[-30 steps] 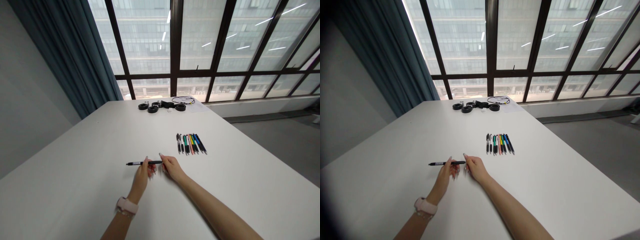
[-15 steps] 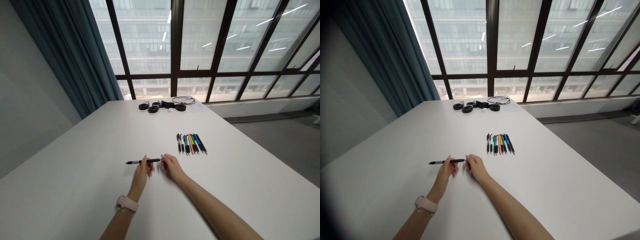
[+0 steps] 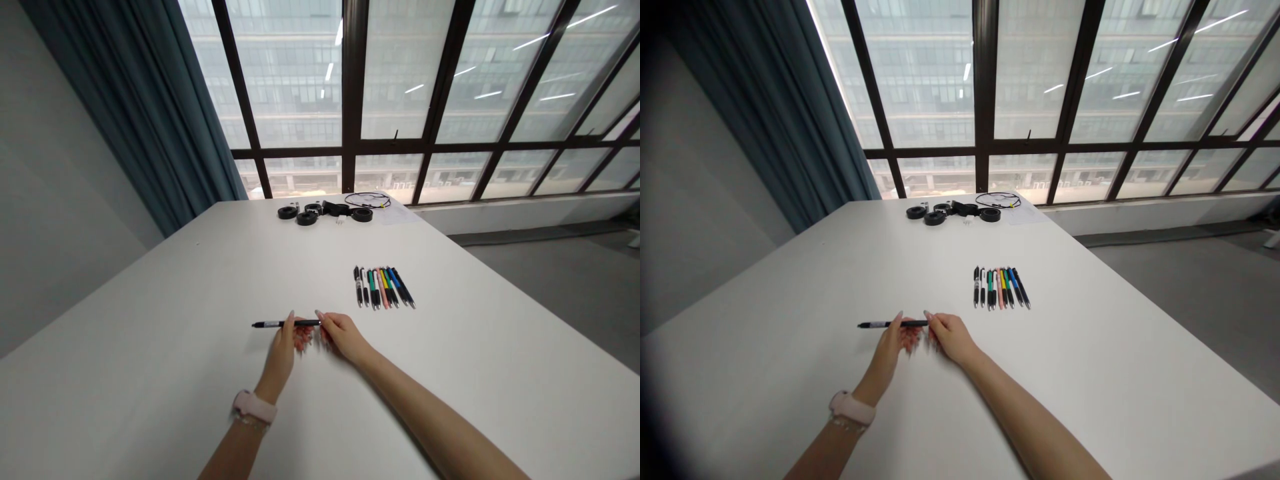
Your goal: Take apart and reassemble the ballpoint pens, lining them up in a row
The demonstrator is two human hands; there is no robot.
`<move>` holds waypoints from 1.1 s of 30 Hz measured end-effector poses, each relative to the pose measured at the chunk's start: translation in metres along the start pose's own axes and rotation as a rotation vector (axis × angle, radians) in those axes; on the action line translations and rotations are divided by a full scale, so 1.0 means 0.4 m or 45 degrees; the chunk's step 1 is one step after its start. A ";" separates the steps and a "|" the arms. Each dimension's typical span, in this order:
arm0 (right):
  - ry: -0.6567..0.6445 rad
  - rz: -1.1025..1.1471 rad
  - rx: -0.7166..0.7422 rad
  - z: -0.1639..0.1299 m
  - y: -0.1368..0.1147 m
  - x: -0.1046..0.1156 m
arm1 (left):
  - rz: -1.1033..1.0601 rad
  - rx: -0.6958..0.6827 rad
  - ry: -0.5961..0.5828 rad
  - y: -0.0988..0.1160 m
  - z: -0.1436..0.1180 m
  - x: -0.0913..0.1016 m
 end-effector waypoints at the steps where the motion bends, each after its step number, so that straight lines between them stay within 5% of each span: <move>1: -0.008 0.001 -0.004 0.000 0.000 0.000 | 0.006 -0.004 -0.004 0.000 -0.001 0.001; 10: 0.001 0.027 -0.005 -0.002 -0.019 0.000 | 0.114 -0.090 -0.095 0.000 0.000 0.002; 33: 0.051 0.013 -0.006 0.002 0.002 -0.001 | 0.018 -0.025 -0.033 -0.010 0.004 0.007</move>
Point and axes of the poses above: each hand's wrist, its own z-axis towards the middle knuckle, its own x-axis out of the back of the hand, y = z × x, the point moved 4 cm from there along z, towards the middle knuckle, and after that the axes turned 4 degrees about -y, right-handed, at the moved point
